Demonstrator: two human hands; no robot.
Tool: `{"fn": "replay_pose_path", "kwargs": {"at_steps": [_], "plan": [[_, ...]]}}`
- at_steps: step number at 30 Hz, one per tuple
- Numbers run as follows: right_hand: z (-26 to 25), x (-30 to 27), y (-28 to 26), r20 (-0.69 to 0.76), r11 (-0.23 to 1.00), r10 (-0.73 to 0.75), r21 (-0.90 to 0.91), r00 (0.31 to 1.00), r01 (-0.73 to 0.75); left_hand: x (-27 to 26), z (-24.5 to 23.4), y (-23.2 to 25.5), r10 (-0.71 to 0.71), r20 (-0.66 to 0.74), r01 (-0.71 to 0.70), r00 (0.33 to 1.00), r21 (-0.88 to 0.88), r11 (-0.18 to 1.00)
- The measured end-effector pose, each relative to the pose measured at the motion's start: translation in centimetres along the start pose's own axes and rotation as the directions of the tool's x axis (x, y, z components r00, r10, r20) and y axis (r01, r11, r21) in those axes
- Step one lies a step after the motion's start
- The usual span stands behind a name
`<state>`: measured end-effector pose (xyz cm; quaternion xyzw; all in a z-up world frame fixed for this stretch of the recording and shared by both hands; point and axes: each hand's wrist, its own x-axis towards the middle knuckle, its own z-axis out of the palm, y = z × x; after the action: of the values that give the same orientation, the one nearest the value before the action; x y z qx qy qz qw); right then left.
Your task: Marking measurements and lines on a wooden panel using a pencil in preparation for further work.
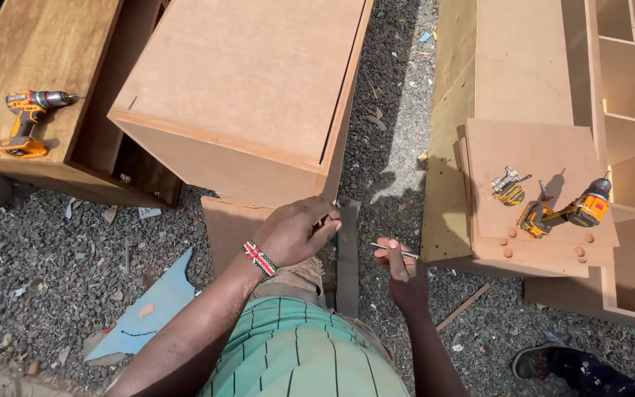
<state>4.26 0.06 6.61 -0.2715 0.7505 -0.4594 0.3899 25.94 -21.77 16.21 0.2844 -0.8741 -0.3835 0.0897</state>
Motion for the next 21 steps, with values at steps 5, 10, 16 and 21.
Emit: {"fn": "replay_pose_path", "kwargs": {"at_steps": [5, 10, 16, 21], "plan": [[1.1, 0.0, -2.4, -0.052, 0.993, -0.112, -0.052, 0.992, 0.109, -2.0, -8.9, -9.4, -0.063, -0.367, 0.113, 0.928, 0.117, 0.987], [6.4, 3.0, -6.2, -0.044, 0.978, -0.209, -0.02, 0.977, 0.208, 1.3, -20.1, -20.7, 0.037, -0.357, 0.085, 0.933, 0.322, 0.943], [17.9, 5.6, -15.7, -0.013, 0.915, -0.403, -0.018, 0.915, 0.403, 3.4, -23.2, -25.9, 0.206, -0.009, -0.164, 0.978, 0.572, 0.803], [27.1, 8.5, -19.7, -0.074, 0.87, -0.491, 0.004, 0.868, 0.493, 3.6, -23.6, -26.3, 0.343, -0.018, -0.282, 0.939, 0.527, 0.801]]}}
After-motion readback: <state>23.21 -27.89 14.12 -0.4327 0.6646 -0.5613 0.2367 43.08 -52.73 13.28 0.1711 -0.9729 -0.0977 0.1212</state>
